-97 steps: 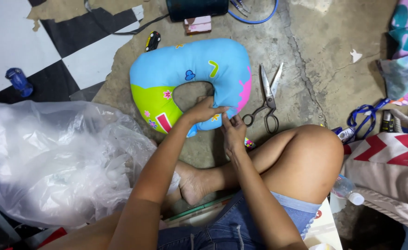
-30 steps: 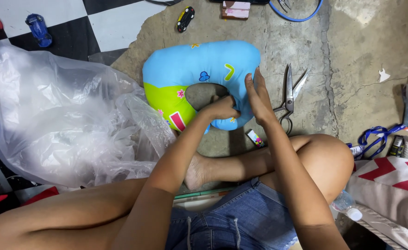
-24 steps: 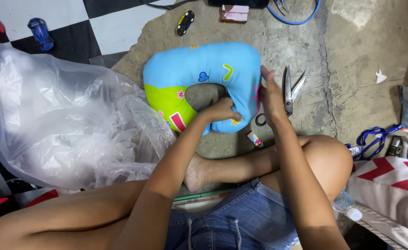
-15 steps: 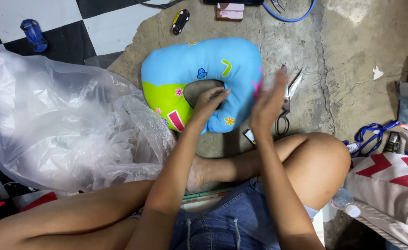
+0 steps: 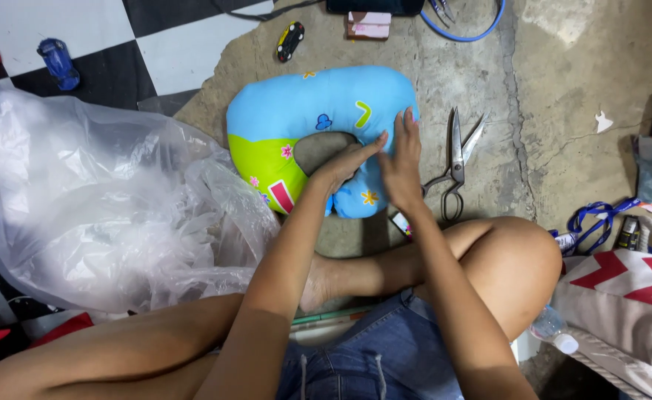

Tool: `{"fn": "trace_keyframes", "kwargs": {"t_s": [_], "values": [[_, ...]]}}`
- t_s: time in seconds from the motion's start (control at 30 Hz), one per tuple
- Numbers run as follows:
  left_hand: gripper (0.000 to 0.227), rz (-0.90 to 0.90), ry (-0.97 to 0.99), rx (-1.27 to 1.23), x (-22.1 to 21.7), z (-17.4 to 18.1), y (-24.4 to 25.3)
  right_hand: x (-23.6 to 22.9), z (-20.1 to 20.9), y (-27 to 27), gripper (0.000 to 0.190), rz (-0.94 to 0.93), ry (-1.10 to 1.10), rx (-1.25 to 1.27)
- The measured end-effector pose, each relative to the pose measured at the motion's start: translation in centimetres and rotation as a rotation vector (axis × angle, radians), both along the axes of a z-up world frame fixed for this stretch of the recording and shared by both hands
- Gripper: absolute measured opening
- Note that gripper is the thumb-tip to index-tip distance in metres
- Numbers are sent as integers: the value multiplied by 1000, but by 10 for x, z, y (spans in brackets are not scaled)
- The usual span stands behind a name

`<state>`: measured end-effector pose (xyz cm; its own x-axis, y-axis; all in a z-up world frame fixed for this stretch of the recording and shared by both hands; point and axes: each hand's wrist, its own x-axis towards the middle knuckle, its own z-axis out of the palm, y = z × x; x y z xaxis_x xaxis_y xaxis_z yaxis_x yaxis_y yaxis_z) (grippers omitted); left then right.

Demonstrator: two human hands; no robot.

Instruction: Stuffing a U-shaped neck pillow with white fiber filling by hand through a small opening.

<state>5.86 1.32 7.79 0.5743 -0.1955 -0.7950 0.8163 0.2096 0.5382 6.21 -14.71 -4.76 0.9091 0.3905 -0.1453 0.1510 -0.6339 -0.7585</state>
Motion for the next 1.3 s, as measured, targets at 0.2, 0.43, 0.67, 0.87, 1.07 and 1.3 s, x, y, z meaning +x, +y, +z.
{"fn": "trace_keyframes", "kwargs": {"t_s": [0.2,0.43,0.67,0.87,1.07,1.3], "values": [[118,-75,-33,-126,-5,-16,2,30,25,-20,54,-155,368,275],[76,-64,-199,-216,-22,-115,-5,40,28,-13,55,-138,450,349],[27,-76,-118,23,-27,-184,-19,37,38,-2,54,92,-128,-66],[28,-11,-203,130,-30,-166,-23,39,18,7,62,159,-265,-268],[31,376,-248,83,-37,-147,-33,52,-25,-54,66,-487,50,526],[64,505,-33,-15,-23,-70,-38,-10,27,12,53,-498,37,222]]}}
